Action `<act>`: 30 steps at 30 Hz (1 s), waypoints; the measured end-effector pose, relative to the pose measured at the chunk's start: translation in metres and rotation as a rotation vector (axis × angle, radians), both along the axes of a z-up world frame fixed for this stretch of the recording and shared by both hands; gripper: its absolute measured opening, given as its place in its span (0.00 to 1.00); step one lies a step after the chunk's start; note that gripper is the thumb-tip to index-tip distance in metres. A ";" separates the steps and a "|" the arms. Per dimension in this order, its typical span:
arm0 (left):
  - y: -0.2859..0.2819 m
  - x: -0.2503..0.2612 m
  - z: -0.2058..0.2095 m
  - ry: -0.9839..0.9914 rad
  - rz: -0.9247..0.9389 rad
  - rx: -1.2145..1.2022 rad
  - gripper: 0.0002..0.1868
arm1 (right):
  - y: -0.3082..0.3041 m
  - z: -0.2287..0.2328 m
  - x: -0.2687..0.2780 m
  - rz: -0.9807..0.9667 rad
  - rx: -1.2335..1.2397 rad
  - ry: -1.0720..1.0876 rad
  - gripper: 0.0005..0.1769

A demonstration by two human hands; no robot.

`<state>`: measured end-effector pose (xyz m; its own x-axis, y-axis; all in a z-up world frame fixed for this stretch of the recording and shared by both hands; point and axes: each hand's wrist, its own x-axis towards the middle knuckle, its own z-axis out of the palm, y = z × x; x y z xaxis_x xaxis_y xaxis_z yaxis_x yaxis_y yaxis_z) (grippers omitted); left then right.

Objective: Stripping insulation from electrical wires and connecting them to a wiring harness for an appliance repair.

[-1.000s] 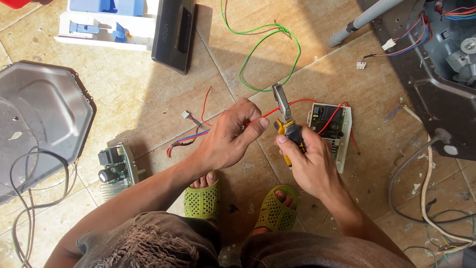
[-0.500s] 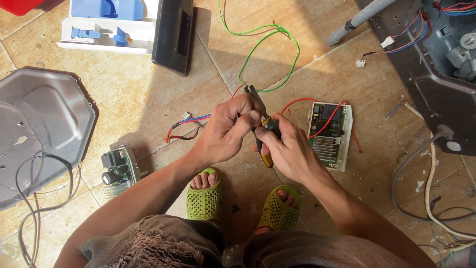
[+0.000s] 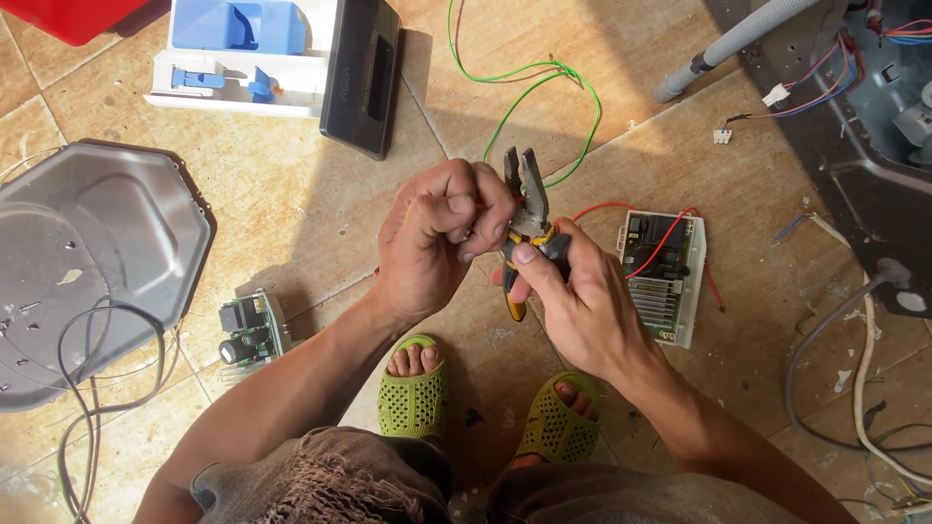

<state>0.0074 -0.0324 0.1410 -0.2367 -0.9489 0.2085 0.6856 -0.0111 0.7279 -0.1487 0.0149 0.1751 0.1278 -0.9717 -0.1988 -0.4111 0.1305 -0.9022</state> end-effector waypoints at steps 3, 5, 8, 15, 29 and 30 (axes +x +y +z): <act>0.001 0.001 0.001 -0.039 0.004 -0.026 0.12 | 0.003 -0.010 -0.004 -0.011 -0.032 0.056 0.21; 0.000 0.001 0.004 -0.117 0.014 -0.057 0.12 | 0.003 -0.012 -0.002 -0.016 -0.043 0.080 0.20; -0.004 -0.002 0.005 -0.317 0.034 -0.099 0.13 | -0.008 -0.026 -0.006 -0.042 -0.060 0.156 0.23; -0.067 -0.049 -0.030 -0.617 0.075 0.284 0.12 | -0.075 -0.049 -0.025 -0.121 0.143 0.464 0.25; -0.035 -0.113 0.003 -0.620 0.070 0.064 0.12 | -0.159 -0.102 -0.065 -0.417 0.311 0.273 0.34; -0.008 -0.114 0.025 -0.811 -0.106 -0.280 0.10 | -0.178 -0.098 -0.061 -0.657 0.496 0.039 0.37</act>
<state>-0.1065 -0.0401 0.1663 -0.4981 -0.8524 0.1594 -0.0411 0.2068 0.9775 -0.2098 -0.1629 0.0767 -0.4521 -0.6442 -0.6169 -0.1421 0.7348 -0.6632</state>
